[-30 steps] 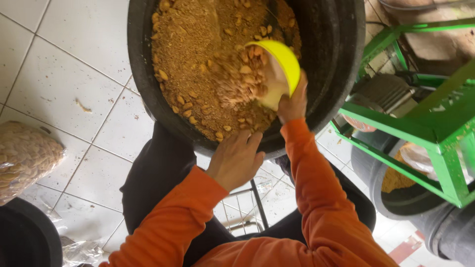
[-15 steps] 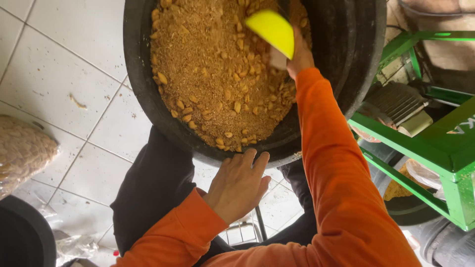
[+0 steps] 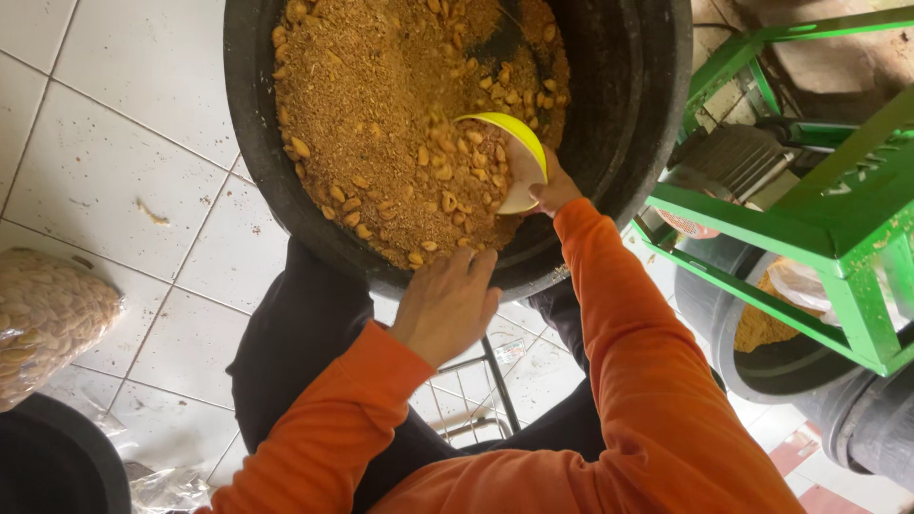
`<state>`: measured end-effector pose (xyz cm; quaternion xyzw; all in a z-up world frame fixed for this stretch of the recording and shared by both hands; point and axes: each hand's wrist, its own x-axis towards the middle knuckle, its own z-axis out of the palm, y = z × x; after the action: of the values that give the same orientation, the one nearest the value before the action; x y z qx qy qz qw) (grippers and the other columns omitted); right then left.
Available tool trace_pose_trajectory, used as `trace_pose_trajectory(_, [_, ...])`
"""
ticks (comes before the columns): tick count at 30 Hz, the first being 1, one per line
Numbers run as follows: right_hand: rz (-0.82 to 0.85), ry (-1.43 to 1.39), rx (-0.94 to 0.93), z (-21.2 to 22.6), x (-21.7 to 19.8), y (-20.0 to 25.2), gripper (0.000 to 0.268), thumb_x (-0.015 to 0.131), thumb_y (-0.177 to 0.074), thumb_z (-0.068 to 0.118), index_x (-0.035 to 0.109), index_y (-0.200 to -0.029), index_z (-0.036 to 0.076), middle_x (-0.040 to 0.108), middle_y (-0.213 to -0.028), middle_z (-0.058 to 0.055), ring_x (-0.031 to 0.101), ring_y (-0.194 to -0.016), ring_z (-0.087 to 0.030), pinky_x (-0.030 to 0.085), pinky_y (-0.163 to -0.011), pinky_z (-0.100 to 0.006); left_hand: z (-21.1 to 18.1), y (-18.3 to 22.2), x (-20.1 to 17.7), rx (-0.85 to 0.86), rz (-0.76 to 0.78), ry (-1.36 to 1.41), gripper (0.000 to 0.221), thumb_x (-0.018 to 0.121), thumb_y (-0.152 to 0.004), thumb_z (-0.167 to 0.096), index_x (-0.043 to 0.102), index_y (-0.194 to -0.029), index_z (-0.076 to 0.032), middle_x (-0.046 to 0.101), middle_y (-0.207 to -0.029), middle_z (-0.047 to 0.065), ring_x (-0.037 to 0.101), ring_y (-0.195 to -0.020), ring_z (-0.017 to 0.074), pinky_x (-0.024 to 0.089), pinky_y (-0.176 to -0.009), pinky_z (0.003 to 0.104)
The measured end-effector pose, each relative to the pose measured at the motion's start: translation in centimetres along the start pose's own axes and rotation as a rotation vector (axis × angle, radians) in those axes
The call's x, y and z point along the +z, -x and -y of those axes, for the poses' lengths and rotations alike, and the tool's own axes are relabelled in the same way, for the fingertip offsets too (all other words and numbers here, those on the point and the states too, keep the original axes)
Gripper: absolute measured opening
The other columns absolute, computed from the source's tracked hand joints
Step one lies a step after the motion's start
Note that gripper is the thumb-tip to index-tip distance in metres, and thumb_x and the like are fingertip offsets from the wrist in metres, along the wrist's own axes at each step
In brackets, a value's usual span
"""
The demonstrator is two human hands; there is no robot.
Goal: The person scoops whole nuts from a large black basin into the hopper of a green grinding machine using a yellow scoop. They use a wooden stick to push the nuts into the machine and guide the flow. The person then retrieves a plastic bag of nuts from the floor.
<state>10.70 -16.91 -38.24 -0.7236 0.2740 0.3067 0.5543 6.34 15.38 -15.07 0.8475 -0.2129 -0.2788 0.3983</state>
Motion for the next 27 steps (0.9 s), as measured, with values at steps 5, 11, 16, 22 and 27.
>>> trace_pose_trajectory(5, [-0.082,-0.288,0.147,-3.1,1.1,0.3,0.076,0.049,-0.081,-0.007,0.037,-0.153,0.013,0.065,-0.130,-0.019,0.071,-0.105,-0.047,0.066,-0.070,-0.058,1.6,-0.4,-0.3,-0.003,-0.070,-0.073,0.040,0.064,-0.089,-0.022,0.061,-0.123,0.000,0.065,-0.106,0.022,0.067,-0.096,0.0396,0.052,-0.081,0.053])
trace_pose_trajectory(11, [-0.190,-0.574,0.059,-4.6,3.8,4.6,0.063,0.045,-0.082,-0.004,0.044,-0.144,0.001,0.065,-0.127,-0.022,0.074,-0.100,-0.043,0.067,-0.067,-0.055,3.8,-1.5,-0.6,-0.074,-0.171,-0.152,0.033,0.057,-0.096,-0.023,0.063,-0.121,-0.001,0.067,-0.107,0.021,0.068,-0.093,0.0410,0.054,-0.079,0.053])
trace_pose_trajectory(16, [-0.169,-0.686,0.011,-2.5,2.9,10.9,0.055,0.044,-0.083,-0.001,0.047,-0.138,-0.008,0.069,-0.118,-0.026,0.074,-0.089,-0.042,0.066,-0.066,-0.047,4.9,-3.6,-0.9,-0.020,-0.246,-0.029,0.044,0.050,-0.103,-0.029,0.058,-0.135,0.000,0.066,-0.121,0.023,0.067,-0.105,0.0415,0.052,-0.090,0.052])
trace_pose_trajectory(22, [-0.126,-0.818,-0.149,2.4,3.3,21.4,0.046,0.049,-0.094,0.013,0.054,-0.135,-0.008,0.072,-0.114,-0.022,0.074,-0.086,-0.032,0.062,-0.064,-0.039,2.8,-4.1,-0.5,0.277,-0.376,0.134,0.072,0.027,-0.112,-0.055,0.039,-0.156,0.001,0.036,-0.163,0.027,0.034,-0.152,0.0424,0.031,-0.123,0.051])
trace_pose_trajectory(27, [-0.130,-0.788,-0.218,6.7,4.9,30.4,0.046,0.049,-0.098,0.023,0.054,-0.135,-0.002,0.073,-0.114,-0.015,0.073,-0.091,-0.024,0.060,-0.067,-0.036,-2.1,-1.2,0.6,0.418,-0.445,0.228,0.085,0.011,-0.109,-0.065,0.026,-0.164,-0.002,0.022,-0.172,0.023,0.022,-0.161,0.0402,0.022,-0.132,0.052])
